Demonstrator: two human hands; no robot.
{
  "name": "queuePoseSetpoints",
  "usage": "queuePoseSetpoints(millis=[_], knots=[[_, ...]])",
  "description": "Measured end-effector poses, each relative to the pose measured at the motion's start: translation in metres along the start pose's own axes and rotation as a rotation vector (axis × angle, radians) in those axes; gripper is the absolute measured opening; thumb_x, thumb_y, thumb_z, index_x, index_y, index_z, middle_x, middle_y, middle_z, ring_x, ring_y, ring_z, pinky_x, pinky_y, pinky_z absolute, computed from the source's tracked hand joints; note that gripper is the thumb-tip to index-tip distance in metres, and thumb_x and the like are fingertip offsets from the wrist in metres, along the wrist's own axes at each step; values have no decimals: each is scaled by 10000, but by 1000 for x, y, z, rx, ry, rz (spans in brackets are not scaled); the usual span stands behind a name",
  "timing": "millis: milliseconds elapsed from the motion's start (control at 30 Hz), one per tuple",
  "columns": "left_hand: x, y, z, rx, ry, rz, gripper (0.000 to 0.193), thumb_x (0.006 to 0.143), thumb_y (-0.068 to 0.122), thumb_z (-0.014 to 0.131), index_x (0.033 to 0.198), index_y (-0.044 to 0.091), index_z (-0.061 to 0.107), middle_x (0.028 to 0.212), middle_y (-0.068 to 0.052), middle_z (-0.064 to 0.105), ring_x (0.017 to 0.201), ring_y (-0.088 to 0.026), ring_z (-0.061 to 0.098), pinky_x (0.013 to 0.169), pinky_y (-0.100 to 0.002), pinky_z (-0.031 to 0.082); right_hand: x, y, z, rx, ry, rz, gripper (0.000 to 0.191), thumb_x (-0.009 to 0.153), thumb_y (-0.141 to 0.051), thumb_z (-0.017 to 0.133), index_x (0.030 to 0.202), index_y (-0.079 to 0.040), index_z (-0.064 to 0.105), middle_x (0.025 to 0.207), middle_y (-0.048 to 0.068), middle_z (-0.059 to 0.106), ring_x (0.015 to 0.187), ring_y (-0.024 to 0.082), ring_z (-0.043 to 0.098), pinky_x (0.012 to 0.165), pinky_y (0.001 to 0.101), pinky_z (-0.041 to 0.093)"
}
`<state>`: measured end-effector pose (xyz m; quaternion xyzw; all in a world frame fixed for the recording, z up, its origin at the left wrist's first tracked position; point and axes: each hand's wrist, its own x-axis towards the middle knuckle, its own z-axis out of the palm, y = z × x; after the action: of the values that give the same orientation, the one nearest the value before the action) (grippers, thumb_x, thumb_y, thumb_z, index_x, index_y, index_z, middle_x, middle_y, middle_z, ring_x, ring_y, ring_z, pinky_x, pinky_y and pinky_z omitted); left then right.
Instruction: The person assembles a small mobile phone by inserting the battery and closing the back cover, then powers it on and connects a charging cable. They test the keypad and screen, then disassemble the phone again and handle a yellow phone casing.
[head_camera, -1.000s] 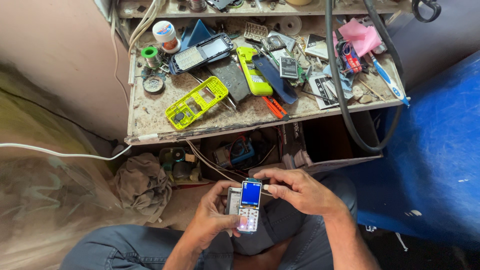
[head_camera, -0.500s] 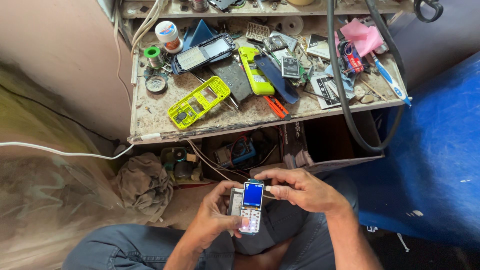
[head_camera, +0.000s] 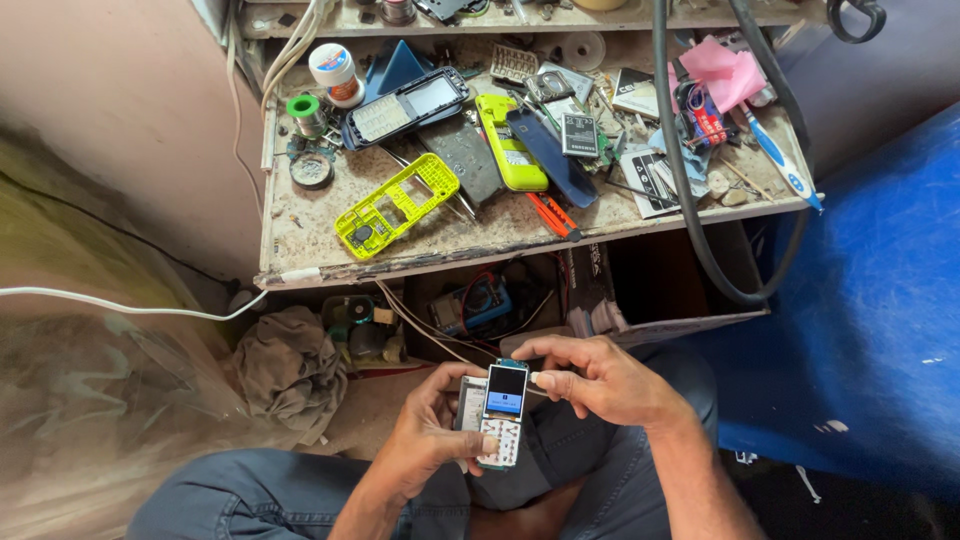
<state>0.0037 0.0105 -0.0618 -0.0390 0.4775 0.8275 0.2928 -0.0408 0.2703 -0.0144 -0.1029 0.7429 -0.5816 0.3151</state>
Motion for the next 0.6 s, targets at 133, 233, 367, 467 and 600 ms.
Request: queuePoseSetpoints(millis=[133,233,367,467,600], knots=[[0,1,1,0,17,-27,725,637,-66,843,1290,6,537,993,-120,712,764,-184,745,494,-303,612,-1,-3,-2,-9,-12,10,440,960,-253,669,1362,-75,664,791,-20,627,648,31,564,528,208,498],[1,1,2,-13,-12,-17,723,644,-65,837,1297,4,535,974,-131,718,744,-188,739,496,-300,609,-3,-6,-4,-7,-25,3,433,961,-238,677,1361,-72,670,811,-16,620,696,38,575,561,213,509],[0,0,2,-13,-19,3,711,654,-67,837,1297,4,542,960,-132,723,740,-189,734,499,-302,606,-4,-9,-4,-62,-5,-79,438,960,-202,694,1375,-66,663,871,-4,630,795,58,591,679,219,510],[1,1,-1,-14,18,22,704,655,-70,831,1293,18,545,947,-127,732,735,-195,736,501,-309,607,-5,-7,-2,-98,142,-223,442,933,-154,708,1354,-37,638,1021,2,688,967,74,637,827,226,529],[4,2,-8,-15,82,105,700,660,-77,817,1297,34,550,924,-141,745,727,-209,742,505,-318,615,-15,5,14,-130,711,-418,166,994,-114,690,1113,1,701,1060,14,690,956,74,647,844,221,523]])
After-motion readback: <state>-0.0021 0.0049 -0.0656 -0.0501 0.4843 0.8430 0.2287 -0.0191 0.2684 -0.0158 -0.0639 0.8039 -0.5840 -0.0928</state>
